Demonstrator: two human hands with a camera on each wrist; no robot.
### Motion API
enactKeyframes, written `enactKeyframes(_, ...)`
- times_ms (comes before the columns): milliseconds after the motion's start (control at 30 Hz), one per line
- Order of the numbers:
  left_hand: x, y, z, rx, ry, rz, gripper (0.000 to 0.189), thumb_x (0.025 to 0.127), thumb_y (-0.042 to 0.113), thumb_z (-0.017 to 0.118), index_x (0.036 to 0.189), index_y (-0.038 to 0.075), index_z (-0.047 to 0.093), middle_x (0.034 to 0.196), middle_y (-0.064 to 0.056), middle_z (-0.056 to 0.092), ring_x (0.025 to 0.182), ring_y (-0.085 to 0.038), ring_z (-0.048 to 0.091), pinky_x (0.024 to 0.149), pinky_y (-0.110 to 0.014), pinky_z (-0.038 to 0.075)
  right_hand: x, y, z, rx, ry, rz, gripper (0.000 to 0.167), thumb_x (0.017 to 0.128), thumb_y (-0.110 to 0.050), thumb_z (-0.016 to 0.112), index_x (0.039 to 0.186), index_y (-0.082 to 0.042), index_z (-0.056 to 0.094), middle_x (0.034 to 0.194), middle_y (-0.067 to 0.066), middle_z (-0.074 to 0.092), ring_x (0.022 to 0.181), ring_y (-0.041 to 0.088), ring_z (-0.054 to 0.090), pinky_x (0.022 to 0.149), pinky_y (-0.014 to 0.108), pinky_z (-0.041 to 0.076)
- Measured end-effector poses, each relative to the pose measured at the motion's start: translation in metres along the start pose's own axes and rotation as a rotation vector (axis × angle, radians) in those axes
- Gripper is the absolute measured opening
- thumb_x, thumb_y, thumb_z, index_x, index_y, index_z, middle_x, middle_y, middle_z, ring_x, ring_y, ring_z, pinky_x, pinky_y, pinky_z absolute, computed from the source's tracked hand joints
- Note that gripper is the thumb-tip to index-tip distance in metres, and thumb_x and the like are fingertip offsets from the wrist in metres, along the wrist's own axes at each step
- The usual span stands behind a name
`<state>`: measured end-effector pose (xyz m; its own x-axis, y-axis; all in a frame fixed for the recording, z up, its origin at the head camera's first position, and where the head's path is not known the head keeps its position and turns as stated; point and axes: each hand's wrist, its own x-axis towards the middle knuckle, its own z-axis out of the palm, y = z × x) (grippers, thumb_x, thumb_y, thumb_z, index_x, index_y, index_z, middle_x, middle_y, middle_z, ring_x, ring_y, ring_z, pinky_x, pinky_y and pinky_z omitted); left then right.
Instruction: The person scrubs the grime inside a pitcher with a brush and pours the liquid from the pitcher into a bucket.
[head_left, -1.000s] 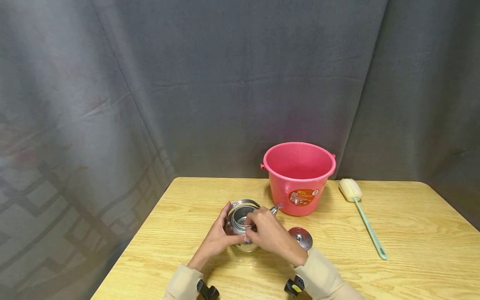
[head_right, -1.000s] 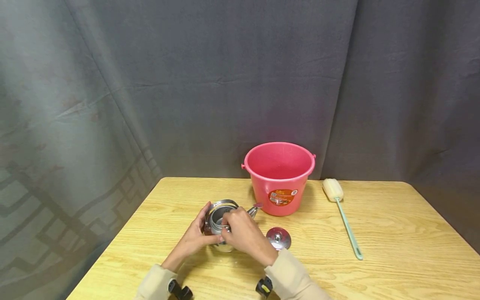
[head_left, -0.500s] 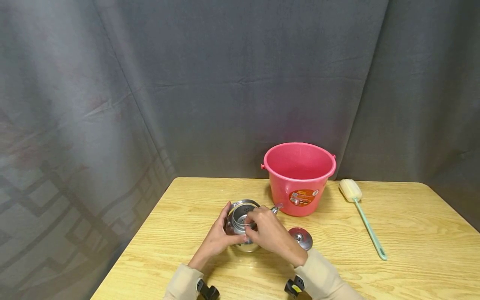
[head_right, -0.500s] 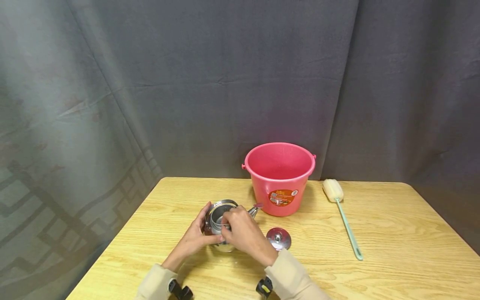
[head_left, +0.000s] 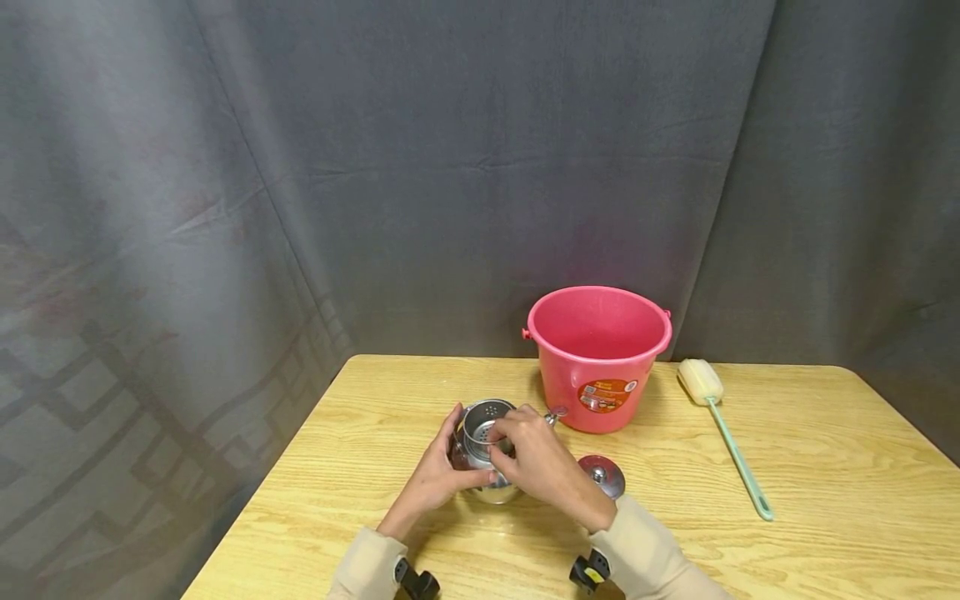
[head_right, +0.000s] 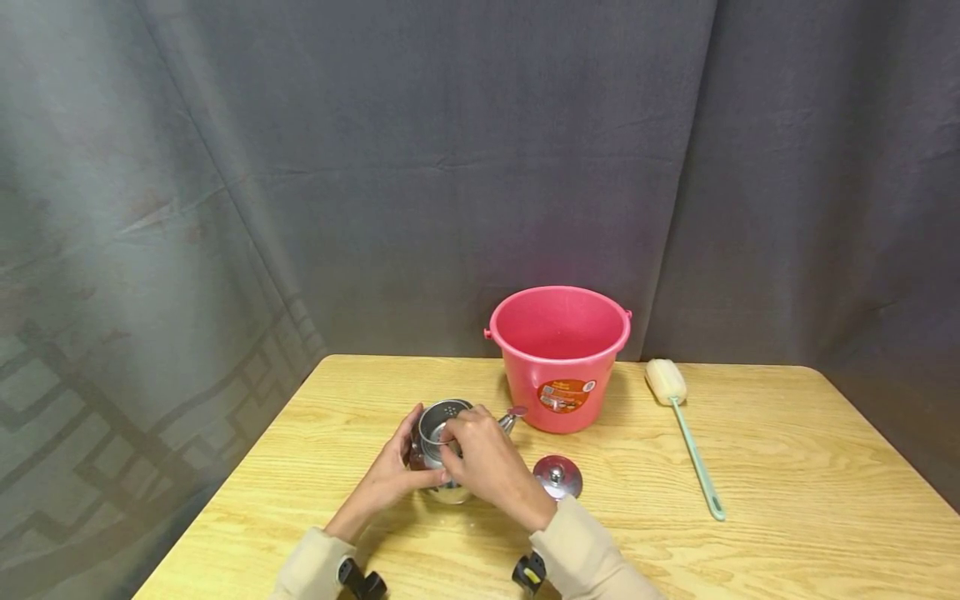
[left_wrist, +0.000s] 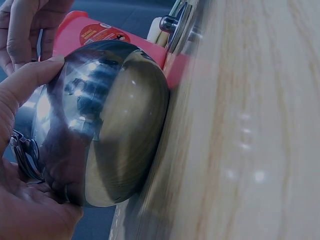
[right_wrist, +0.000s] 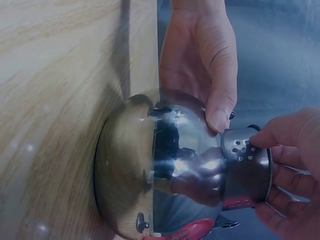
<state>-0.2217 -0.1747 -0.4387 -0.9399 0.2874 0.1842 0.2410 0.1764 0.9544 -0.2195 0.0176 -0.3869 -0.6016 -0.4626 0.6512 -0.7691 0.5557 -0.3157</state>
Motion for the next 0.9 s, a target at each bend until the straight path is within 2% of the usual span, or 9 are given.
enactKeyframes(367,-0.0007,0.0012,-0.0001,-0.010,-0.007,-0.008,0.112,0.075,0.015,0.084,0.155,0.005,0.007,0.150,-0.021,0.031,0.130,-0.032,0.040,0.105,-0.040,0.035,0.0014,-0.0041,-0.0032,0.020,0.031,-0.032,0.007,0.075,-0.002,0.073,0.076,-0.008,0.070,0.074,-0.003,0.064,0.076,0.012,0.054,0.065,0.025,0.050)
enactKeyframes(900,-0.0011,-0.0003,0.0005,-0.019,0.006,-0.001,0.112,0.074,0.013,0.085,0.155,0.004,0.008,0.152,-0.021,0.028,0.133,-0.032,0.038,0.108,-0.042,0.032,-0.0006,-0.0029,-0.0079,0.021,0.089,-0.066,0.007,0.073,-0.006,0.076,0.078,-0.007,0.071,0.075,-0.002,0.065,0.078,0.014,0.057,0.066,0.026,0.051)
